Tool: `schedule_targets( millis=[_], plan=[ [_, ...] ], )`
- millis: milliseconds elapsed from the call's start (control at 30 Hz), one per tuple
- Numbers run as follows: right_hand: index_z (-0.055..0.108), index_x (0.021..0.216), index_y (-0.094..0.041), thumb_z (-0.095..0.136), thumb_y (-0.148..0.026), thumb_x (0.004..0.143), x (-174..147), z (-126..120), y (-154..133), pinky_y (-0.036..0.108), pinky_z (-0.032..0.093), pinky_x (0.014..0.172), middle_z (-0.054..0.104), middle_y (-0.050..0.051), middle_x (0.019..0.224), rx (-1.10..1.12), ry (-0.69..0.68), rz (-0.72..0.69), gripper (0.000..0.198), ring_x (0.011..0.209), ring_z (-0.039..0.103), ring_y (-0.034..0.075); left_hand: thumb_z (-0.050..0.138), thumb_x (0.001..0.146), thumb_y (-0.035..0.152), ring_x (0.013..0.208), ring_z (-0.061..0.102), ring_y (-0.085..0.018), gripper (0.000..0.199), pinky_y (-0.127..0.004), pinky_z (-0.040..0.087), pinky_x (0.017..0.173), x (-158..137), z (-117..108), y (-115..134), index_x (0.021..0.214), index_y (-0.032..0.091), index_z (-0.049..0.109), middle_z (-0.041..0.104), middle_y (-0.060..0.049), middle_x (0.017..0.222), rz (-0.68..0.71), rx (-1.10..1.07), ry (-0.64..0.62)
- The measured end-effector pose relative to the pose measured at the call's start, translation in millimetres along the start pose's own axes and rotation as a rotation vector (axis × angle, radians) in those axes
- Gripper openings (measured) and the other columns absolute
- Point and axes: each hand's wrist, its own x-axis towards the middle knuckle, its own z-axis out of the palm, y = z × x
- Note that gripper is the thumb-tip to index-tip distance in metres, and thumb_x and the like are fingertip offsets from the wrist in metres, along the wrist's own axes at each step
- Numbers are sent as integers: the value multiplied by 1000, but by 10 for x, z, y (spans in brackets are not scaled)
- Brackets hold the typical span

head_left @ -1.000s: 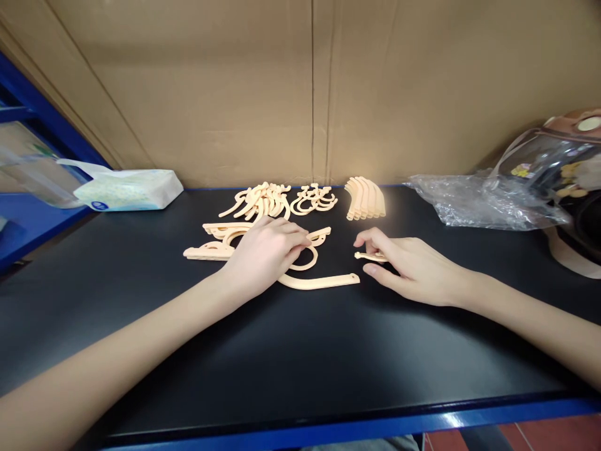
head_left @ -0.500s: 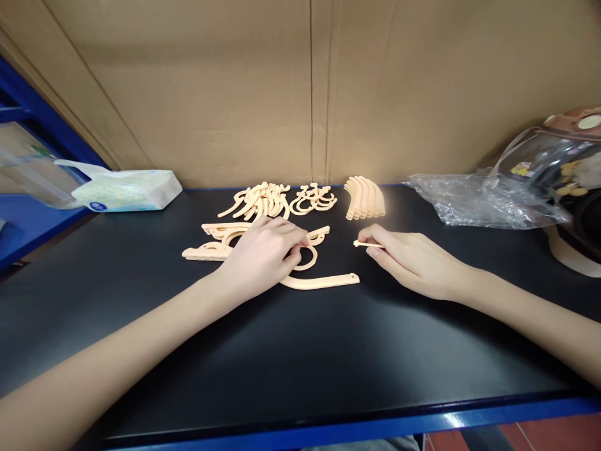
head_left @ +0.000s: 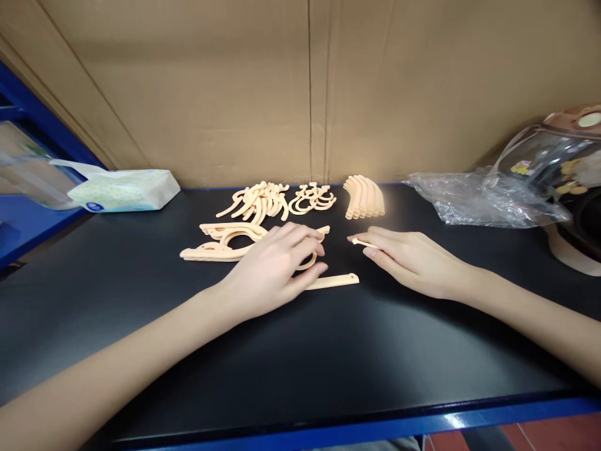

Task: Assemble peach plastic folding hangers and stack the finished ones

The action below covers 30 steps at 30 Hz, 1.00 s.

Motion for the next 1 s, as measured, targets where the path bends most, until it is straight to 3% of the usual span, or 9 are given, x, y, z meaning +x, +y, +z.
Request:
schedule_targets(
  millis=[167,333,500,633,867,1000],
  plan=[
    [51,132,-19,26,-36,101,4,6,-11,35,52,80,64,6,115,-2,-30,18,43,92,67,21,52,93,37,128,42,-26,19,-41,37,102,-12,48,100,92,18,55,55,-9,129,97,-67,-98],
    [55,124,-19,27,-35,101,5,-10,-35,34,50,79,66,7,115,-7,-10,9,39,94,66,21,47,96,30,128,43,-24,14,-40,37,104,-24,73,94,87,19,49,57,-10,124,64,-187,-150],
    [59,99,-21,30,-28,98,12,-45,-69,29,44,66,69,4,88,15,-71,27,29,73,65,18,45,97,31,128,44,-23,15,-40,39,102,-25,58,99,87,20,47,56,-11,127,6,-261,-148],
    [51,84,-21,32,-25,96,15,-67,-96,27,37,59,60,-1,70,45,-122,44,23,58,55,15,43,97,32,128,44,-23,16,-42,39,103,-28,50,102,86,21,44,55,-11,129,-45,-320,-121],
    [49,83,-21,33,-24,96,22,-62,-141,26,32,56,53,-3,65,139,-129,35,21,54,47,13,42,97,32,123,48,-23,16,-42,40,101,-29,54,104,85,21,43,56,-10,127,-80,-358,-83],
    [53,85,-22,39,-35,97,17,-44,-159,24,30,54,50,-5,62,192,-120,33,23,53,46,12,41,98,32,123,48,-22,17,-42,40,101,-34,58,103,86,21,43,56,-9,126,-77,-358,-80]
  ],
)
